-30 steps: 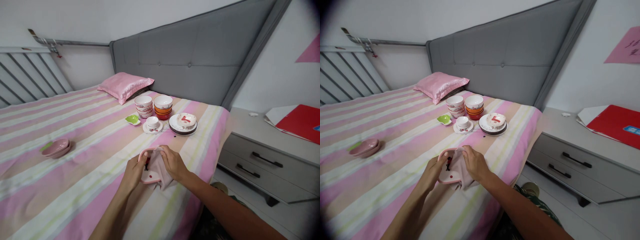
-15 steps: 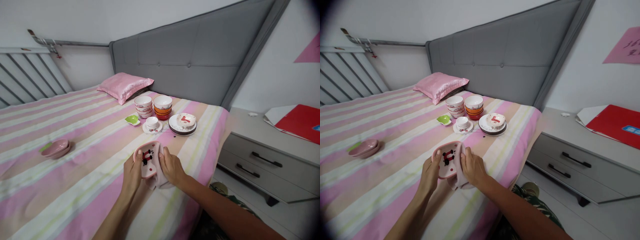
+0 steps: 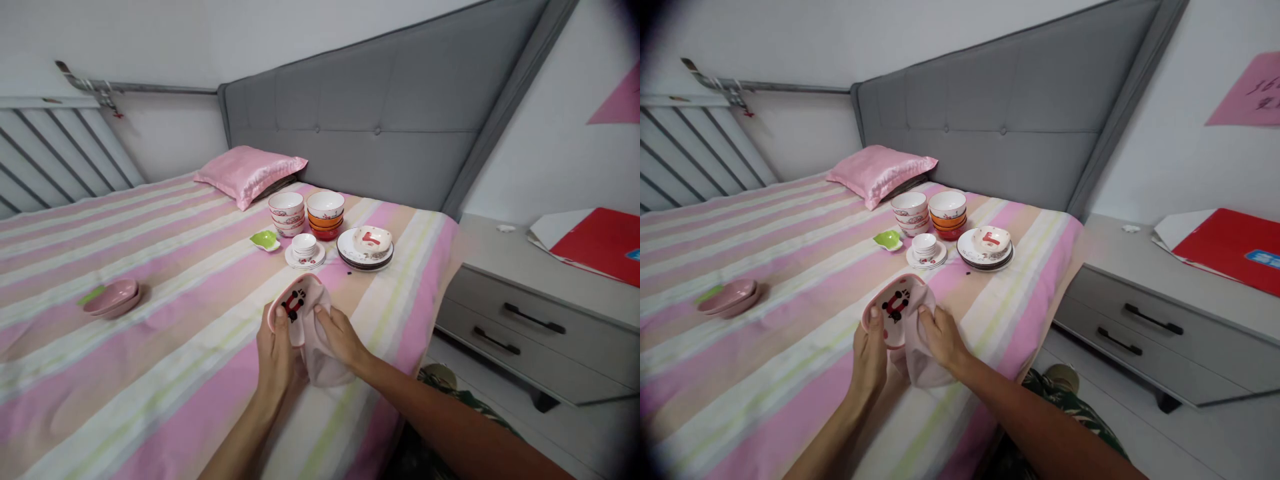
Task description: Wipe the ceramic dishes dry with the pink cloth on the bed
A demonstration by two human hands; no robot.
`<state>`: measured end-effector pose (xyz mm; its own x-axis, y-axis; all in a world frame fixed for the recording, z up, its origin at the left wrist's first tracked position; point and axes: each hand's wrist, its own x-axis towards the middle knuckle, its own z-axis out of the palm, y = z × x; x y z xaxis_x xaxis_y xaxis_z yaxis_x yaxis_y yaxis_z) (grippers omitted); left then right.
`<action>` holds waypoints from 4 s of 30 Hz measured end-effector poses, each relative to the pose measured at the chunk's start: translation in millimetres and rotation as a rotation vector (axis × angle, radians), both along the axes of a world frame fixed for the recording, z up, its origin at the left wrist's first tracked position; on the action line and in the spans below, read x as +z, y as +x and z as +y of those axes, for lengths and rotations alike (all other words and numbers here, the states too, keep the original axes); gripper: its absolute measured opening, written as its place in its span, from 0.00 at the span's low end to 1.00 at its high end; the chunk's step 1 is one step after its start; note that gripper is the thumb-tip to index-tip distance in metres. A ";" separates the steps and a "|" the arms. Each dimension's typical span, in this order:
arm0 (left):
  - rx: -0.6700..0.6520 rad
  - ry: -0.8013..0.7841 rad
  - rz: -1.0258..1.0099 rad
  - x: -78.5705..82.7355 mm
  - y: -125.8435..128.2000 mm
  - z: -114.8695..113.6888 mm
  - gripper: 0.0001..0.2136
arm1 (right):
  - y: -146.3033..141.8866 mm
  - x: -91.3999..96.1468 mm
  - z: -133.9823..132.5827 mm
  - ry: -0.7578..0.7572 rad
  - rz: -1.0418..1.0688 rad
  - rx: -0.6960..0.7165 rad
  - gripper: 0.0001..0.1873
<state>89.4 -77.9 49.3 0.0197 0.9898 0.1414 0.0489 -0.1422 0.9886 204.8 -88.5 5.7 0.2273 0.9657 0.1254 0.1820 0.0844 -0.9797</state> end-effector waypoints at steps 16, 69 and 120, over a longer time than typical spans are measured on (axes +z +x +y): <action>-0.394 -0.234 0.036 -4.1 -10.6 16.1 0.20 | 36.5 13.6 1.4 0.146 -0.725 -0.107 0.11; -0.301 -0.157 -0.082 4.3 -4.1 2.7 0.22 | 25.6 6.4 8.9 0.117 -0.058 -0.120 0.10; -0.224 -0.041 0.269 -2.6 -20.0 20.8 0.22 | 17.7 13.6 -2.4 0.023 -0.873 -0.075 0.14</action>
